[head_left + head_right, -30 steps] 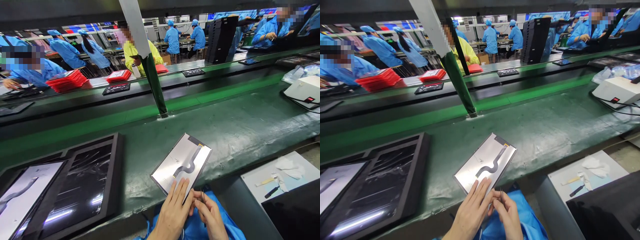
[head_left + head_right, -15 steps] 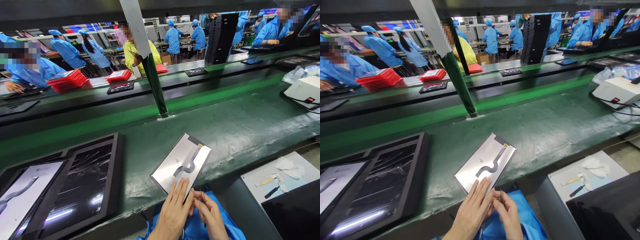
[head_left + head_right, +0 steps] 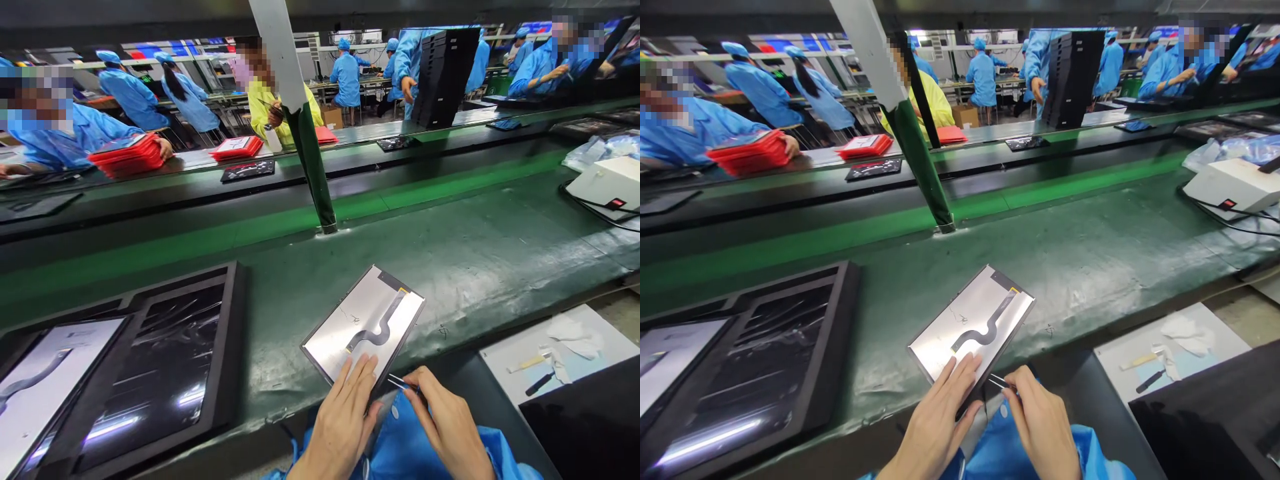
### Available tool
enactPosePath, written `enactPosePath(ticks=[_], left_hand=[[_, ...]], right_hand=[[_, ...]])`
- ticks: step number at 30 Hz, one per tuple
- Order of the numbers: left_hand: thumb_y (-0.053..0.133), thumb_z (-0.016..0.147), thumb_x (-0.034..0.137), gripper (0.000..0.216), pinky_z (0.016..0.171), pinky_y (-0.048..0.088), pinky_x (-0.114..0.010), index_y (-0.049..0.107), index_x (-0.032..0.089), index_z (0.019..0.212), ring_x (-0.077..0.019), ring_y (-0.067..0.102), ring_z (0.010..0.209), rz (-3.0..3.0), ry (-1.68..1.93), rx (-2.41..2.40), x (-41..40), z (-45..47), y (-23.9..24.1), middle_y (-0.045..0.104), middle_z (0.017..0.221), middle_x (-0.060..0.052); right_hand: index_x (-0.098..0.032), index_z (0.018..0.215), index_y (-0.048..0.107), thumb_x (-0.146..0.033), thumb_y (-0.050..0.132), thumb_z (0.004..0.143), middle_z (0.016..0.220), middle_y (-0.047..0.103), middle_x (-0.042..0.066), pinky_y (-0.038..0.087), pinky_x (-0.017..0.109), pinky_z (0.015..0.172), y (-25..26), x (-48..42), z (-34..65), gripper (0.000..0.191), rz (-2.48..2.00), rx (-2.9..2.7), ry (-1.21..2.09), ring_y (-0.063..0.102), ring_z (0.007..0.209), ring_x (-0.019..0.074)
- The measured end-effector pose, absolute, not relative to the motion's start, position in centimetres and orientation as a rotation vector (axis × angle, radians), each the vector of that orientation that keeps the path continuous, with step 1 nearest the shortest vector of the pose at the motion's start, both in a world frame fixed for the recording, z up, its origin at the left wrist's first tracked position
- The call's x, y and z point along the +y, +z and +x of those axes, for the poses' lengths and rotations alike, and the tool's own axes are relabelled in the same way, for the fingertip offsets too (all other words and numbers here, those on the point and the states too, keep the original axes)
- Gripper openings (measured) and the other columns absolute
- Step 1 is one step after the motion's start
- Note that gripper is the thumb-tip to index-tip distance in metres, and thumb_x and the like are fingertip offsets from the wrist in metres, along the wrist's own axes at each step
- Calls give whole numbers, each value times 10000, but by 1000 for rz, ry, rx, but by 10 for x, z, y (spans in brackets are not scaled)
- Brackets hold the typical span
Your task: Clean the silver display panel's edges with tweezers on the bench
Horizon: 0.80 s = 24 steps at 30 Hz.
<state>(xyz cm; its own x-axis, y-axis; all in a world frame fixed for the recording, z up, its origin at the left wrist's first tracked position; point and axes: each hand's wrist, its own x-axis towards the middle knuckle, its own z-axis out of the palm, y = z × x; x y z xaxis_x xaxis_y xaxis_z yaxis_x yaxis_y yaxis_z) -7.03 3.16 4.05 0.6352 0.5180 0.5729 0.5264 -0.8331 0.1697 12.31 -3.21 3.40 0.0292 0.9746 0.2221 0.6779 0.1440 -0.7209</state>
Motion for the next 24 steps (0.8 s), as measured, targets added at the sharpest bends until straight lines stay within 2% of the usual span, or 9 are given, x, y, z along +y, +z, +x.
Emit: enactPosePath(ticks=[6,13,24], left_hand=[[425,980,95,310,1143,400,-342,533,47,1267,-196,587,1261,-2836,-969,-950,31,-71,37,699,1234,-125],[433,972,90,359,1130,424,-341,497,53,1323,-199,580,1268,-2844,-942,-958,30,-72,36,694,1246,-123],[430,980,89,306,1145,400,-329,531,49,1266,-190,575,1274,-2818,-939,-950,31,-71,39,704,1228,-114]], right_hand=[[-228,963,590,-284,351,1046,802,697,14,521,212,605,41,-22,119,259,-1561,-1826,274,713,652,146],[-230,981,649,-226,426,1012,883,737,47,539,237,676,41,-22,122,226,-1580,-1858,383,726,729,175],[-234,949,669,-205,444,1001,854,733,47,512,252,638,40,-20,123,233,-1551,-1831,416,708,714,178]])
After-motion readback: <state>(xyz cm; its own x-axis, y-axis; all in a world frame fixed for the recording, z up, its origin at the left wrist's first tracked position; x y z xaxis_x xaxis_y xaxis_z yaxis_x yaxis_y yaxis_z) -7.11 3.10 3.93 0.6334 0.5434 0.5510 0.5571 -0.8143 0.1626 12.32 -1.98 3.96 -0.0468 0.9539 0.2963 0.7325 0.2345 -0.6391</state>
